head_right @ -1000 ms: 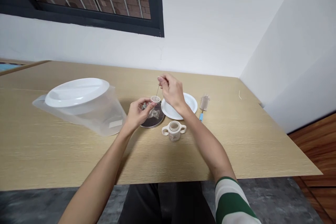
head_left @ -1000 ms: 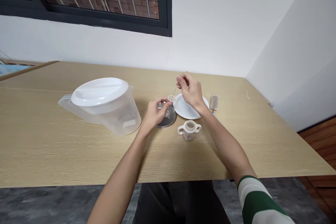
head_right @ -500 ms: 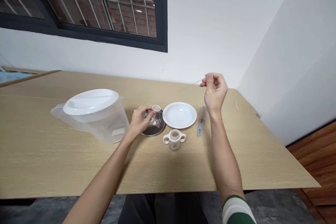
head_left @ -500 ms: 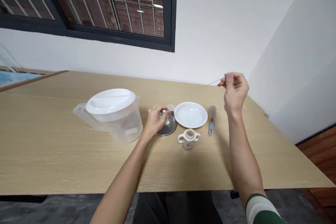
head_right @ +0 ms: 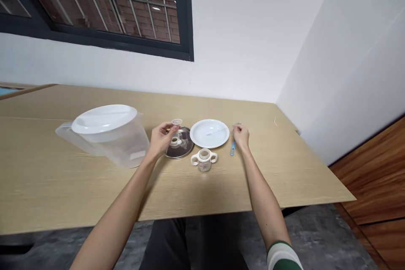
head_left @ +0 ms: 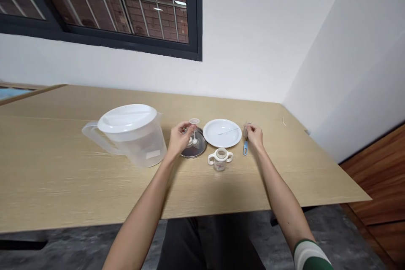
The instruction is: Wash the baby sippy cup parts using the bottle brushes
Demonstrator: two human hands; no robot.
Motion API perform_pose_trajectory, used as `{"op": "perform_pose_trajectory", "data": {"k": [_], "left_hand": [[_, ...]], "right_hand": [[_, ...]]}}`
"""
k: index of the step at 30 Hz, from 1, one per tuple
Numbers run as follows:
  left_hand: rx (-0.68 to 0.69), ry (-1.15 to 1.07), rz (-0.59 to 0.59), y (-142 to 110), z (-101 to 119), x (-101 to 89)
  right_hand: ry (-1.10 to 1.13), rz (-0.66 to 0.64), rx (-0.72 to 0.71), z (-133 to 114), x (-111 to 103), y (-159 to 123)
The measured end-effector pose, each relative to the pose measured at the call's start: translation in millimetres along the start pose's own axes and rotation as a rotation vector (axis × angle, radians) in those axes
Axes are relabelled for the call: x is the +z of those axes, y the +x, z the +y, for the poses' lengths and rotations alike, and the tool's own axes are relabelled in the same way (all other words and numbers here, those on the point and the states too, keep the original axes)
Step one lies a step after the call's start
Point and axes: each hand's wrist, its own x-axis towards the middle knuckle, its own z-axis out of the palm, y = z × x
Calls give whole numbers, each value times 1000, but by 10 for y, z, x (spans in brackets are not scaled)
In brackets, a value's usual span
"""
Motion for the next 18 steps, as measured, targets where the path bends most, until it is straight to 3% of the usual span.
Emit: {"op": "perform_pose_trajectory", "data": {"k": [6, 9, 18], "left_hand": [[-46, -131, -2, 10, -40, 18], [-93, -175, -20, 19, -42, -7], [-257, 164, -313, 11, -126, -185]], "right_hand": [[-210, -10, -65, 67, -195, -90], [-333, 72, -107, 126, -271, -60], [-457, 146, -88, 274, -300, 21]]}}
